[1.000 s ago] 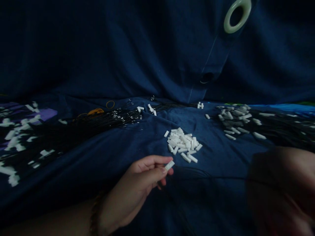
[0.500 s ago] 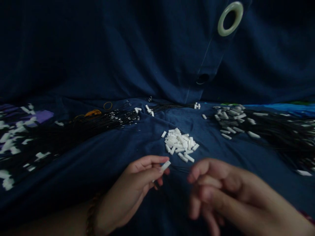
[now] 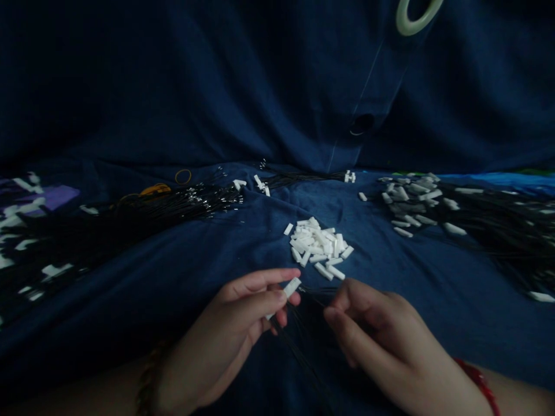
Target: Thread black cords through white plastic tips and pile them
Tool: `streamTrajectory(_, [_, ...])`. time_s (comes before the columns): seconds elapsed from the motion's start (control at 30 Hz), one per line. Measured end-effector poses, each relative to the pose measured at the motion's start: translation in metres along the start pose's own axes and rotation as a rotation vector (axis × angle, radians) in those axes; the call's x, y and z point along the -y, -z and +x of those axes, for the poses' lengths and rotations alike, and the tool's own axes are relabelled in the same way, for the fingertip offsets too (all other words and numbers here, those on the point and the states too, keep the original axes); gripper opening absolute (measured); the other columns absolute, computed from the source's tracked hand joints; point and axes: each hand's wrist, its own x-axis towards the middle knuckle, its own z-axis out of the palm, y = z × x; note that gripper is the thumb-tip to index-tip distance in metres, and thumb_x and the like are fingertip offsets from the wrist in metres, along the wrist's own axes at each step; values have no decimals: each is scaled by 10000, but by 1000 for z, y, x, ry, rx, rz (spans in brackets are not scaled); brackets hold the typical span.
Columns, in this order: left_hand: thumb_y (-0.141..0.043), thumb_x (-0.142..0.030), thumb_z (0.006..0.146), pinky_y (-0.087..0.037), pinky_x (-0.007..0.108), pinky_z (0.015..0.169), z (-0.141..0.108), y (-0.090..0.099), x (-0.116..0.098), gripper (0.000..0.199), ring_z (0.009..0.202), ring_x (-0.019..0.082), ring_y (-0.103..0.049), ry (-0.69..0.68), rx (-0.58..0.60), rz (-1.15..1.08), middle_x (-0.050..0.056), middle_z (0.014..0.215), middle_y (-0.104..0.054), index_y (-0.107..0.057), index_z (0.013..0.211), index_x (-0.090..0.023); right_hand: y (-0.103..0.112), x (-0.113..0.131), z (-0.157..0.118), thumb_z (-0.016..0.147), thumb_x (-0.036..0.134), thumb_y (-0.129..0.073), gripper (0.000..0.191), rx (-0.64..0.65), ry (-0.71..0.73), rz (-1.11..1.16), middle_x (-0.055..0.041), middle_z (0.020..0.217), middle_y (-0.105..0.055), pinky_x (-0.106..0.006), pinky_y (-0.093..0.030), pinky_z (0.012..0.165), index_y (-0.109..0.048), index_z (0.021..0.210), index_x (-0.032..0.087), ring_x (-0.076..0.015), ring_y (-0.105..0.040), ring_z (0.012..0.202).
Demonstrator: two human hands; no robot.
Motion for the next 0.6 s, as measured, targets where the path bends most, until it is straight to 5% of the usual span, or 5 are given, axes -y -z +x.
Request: streamTrajectory(0.6, [-605,-210,716,-355,254,694,0,-1,-1,216,718,116,-497,4,4,-1,23,809,-649,-663,924,-200,-4,-6,-4,891,256,-364,205,-5,22,-6,27,565,-520,-195,-337,485,-454,725,176,-76,-466,492])
